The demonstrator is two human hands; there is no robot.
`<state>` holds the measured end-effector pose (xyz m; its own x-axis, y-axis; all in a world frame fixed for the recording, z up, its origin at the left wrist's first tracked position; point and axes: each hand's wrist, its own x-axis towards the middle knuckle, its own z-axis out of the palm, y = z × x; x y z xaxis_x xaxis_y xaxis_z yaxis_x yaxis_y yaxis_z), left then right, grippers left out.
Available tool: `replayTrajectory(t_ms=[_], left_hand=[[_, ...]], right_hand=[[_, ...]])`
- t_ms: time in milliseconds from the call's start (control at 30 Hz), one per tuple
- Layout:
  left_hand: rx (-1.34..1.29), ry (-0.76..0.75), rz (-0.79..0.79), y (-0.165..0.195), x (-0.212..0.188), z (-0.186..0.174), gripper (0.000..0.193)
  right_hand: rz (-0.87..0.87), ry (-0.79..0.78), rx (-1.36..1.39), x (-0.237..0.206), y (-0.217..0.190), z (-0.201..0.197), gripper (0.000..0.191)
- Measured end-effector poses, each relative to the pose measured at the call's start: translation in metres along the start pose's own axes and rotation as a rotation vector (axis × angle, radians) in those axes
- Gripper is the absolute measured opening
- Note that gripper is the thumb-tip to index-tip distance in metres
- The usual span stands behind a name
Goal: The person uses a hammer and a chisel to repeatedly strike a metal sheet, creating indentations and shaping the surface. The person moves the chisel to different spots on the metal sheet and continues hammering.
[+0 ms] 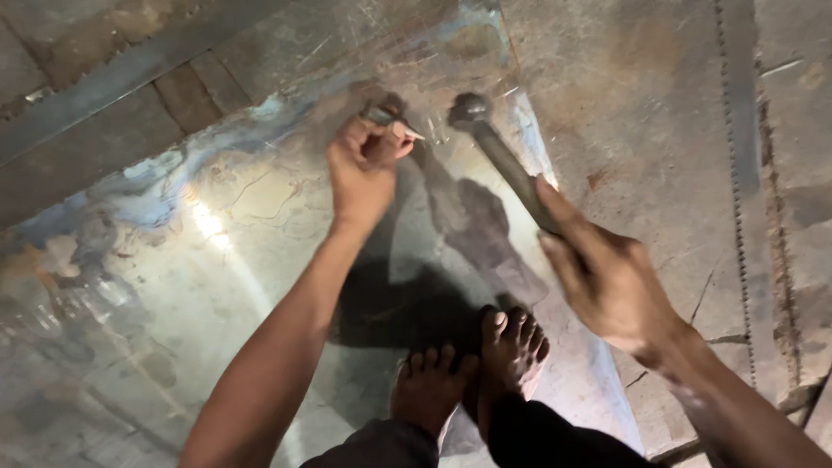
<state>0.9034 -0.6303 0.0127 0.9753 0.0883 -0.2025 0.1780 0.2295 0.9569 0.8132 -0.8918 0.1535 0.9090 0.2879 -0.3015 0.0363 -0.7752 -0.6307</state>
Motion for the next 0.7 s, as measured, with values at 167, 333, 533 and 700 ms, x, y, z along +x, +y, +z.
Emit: replayTrajectory(t_ms=[167,333,533,700], left_hand=[[0.033,-0.114,0.044,-0.012,0.0,-0.012,0.013],[0.069,-0.1,0.061,-0.01,0.0,-0.008,0.015],[0.276,-0.156,0.244,0.004,-0.005,-0.007,0.018],[0.69,-0.278,0.42,0.007,-0.006,-0.01,0.009]], right_hand=[[0.039,0.09,0.007,-0.029,-0.004,-0.006,0.052],[0.162,0.069,-0.031,-0.027,-0.012,-0.006,0.055],[-0.113,0.102,-0.067,-0.028,-0.031,-0.014,0.056],[-0.045,0.006,-0.018,0.008,-0.023,0.006,0.057]])
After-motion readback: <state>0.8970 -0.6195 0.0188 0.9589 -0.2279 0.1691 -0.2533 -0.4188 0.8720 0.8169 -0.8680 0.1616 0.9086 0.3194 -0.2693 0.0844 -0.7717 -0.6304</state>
